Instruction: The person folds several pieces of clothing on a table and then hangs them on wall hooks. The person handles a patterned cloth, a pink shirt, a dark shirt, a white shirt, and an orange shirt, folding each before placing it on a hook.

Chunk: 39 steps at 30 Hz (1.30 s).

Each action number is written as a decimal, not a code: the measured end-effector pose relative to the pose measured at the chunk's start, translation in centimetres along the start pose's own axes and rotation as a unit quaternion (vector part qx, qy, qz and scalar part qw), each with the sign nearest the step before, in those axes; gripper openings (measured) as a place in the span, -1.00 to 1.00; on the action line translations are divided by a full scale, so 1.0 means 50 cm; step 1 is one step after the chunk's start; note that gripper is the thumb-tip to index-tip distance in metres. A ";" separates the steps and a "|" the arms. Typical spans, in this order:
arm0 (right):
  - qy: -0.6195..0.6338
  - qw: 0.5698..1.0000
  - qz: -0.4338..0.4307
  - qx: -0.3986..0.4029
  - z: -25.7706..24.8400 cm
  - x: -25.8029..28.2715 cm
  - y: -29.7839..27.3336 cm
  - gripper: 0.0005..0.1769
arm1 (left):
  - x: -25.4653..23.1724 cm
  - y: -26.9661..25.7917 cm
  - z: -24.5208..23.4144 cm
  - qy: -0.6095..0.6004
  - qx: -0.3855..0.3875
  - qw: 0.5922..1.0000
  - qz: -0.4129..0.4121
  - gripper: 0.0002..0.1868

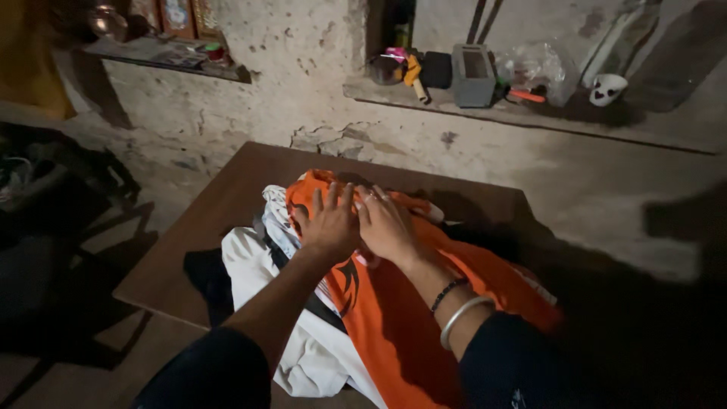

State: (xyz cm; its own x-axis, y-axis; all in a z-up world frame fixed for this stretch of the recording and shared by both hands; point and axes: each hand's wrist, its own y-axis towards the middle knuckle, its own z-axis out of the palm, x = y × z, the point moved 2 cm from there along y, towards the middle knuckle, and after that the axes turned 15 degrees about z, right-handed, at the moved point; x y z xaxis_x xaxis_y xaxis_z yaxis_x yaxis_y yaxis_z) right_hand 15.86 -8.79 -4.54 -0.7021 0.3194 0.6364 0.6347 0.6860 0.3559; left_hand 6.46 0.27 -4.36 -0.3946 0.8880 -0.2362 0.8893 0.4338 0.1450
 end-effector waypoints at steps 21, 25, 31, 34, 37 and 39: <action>-0.269 0.952 0.140 -0.052 0.235 -0.017 -0.107 -0.46 | 0.205 -0.045 0.223 -0.050 -0.039 0.977 0.202 -0.34; -0.266 0.947 0.042 -0.173 0.247 -0.002 -0.149 -0.50 | 0.216 -0.061 0.240 -0.056 -0.077 0.970 0.222 -0.34; -0.323 0.931 -0.005 -0.167 0.236 0.009 -0.131 -0.52 | 0.217 -0.064 0.244 -0.081 -0.071 0.970 0.218 -0.35; -0.354 0.920 -0.010 -0.167 0.235 0.029 -0.131 -0.53 | 0.217 -0.066 0.237 -0.072 -0.041 0.975 0.207 -0.34; -0.339 0.928 0.015 -0.154 0.230 0.041 -0.132 -0.56 | 0.219 -0.072 0.229 -0.060 -0.024 0.975 0.211 -0.25; -0.295 0.942 0.047 -0.152 0.229 0.043 -0.127 -0.47 | 0.217 -0.067 0.228 -0.056 -0.033 0.976 0.206 -0.30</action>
State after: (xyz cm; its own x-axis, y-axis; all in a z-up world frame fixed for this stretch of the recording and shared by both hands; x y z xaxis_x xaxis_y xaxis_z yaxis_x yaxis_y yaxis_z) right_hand 6.60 -4.96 -13.25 -0.6385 0.7388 0.2157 0.7034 0.4464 0.5531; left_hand 1.83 6.68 -18.35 0.0250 0.9686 -0.2474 0.9490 0.0548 0.3104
